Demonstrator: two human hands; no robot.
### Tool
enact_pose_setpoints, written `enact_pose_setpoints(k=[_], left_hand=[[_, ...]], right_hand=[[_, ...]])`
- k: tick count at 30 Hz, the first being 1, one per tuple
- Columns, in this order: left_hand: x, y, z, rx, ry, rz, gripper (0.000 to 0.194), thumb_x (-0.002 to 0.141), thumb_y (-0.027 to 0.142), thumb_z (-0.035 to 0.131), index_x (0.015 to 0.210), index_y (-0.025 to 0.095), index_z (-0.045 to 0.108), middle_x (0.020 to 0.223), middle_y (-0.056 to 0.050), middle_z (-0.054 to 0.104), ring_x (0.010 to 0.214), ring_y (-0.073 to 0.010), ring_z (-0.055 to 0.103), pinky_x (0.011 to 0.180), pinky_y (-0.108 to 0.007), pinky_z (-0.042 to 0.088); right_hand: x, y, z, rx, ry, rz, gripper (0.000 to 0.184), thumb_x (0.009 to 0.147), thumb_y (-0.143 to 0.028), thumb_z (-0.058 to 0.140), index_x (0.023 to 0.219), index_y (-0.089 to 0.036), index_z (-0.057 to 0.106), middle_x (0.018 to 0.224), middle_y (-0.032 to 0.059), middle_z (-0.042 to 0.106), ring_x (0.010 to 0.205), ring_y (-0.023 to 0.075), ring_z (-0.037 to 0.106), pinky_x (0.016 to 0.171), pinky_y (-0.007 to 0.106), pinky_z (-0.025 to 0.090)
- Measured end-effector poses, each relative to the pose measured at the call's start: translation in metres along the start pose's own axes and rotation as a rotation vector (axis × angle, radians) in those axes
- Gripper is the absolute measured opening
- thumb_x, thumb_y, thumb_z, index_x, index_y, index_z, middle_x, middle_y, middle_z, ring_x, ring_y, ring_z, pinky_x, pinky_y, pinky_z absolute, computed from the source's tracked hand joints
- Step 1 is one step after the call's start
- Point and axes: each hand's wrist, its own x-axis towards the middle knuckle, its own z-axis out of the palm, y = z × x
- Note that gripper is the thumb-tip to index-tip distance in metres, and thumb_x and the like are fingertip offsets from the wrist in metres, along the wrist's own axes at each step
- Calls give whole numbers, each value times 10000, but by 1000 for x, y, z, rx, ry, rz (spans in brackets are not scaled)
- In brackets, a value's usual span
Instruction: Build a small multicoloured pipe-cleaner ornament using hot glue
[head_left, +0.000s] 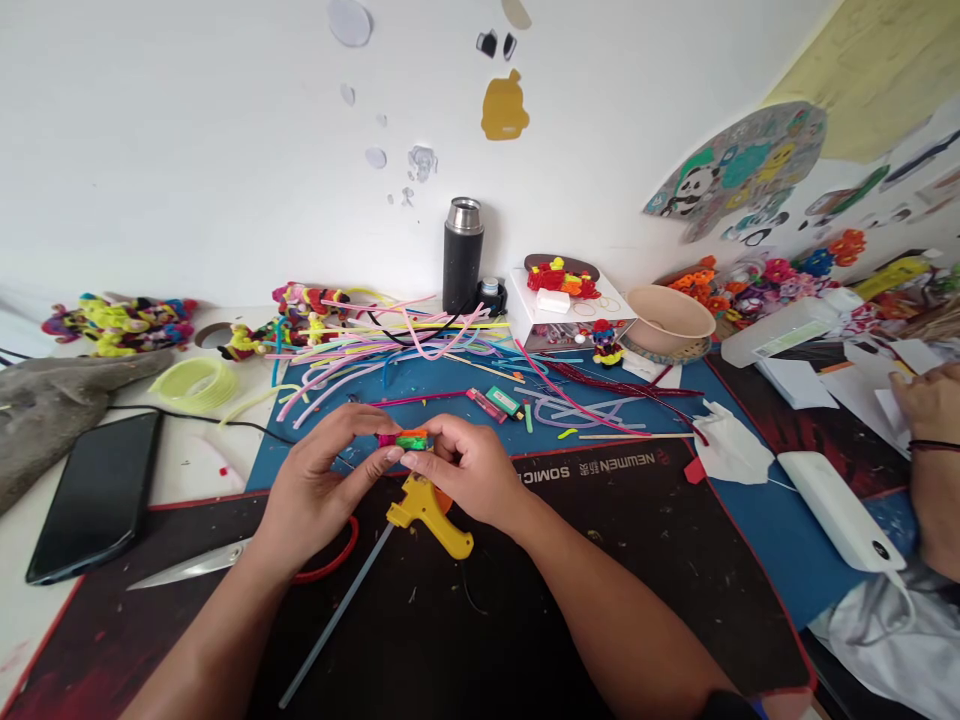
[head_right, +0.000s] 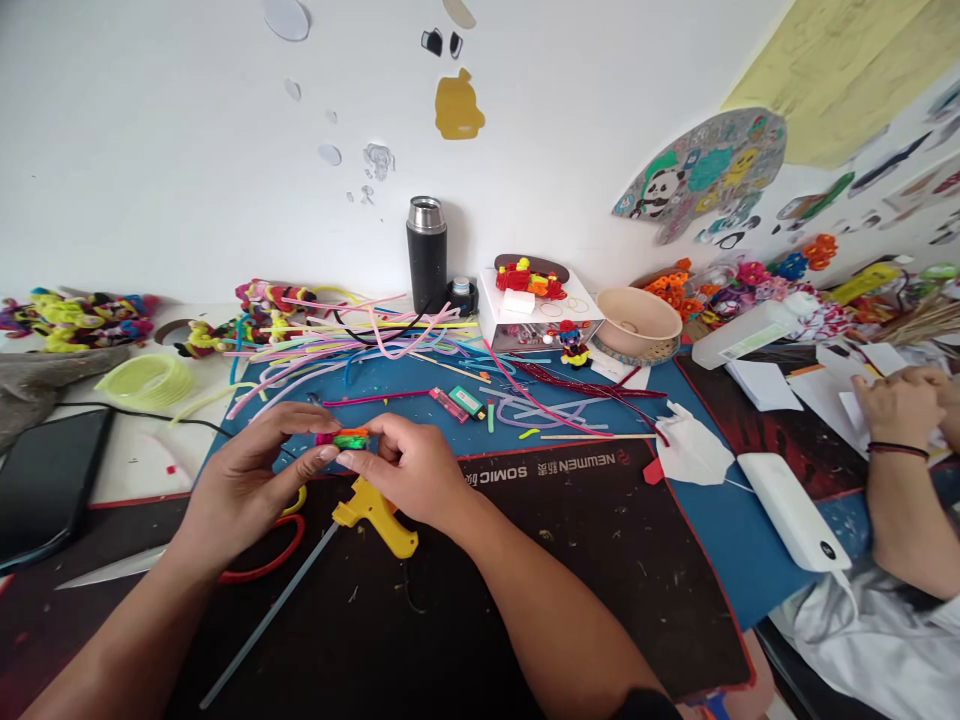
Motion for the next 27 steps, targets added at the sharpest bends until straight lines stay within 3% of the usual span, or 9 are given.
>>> enact_pose_setpoints(k=[10,17,23,27], left_hand=[[2,5,-2,80,4,48,67,1049,295,711,1098,277,752,1099,-58,812,1037,-255,759,942,-398,605],[1,5,-2,161,18,163,95,1052,262,720,1141,265,752,1095,-65,812,1006,-241,762,901,-346,606],[-1,4,-1,234,2,186,190,1020,318,779,1196,261,737,1122,-73,815,1036,-262,777,958,-373,609],[-2,5,2,266,14,186,166,1020,263,749,1185,257,737,1108,-76,821,1030,-260,785,952,-378,615]], right_hand=[[0,-2,-2,24,-24,37,299,931,-509,792,964,-224,708,591,-85,494,563,129,448,573,281,334],[1,-5,-3,122,-49,110,339,927,-549,780,939,-217,714,623,-68,485,592,135,441,572,278,330],[3,-4,-4,195,-25,119,386,922,-579,774,889,-202,698,676,-47,534,623,130,452,590,274,348],[3,-4,-5,169,-11,128,443,912,-639,768,874,-205,690,686,-48,518,633,132,448,597,277,349]])
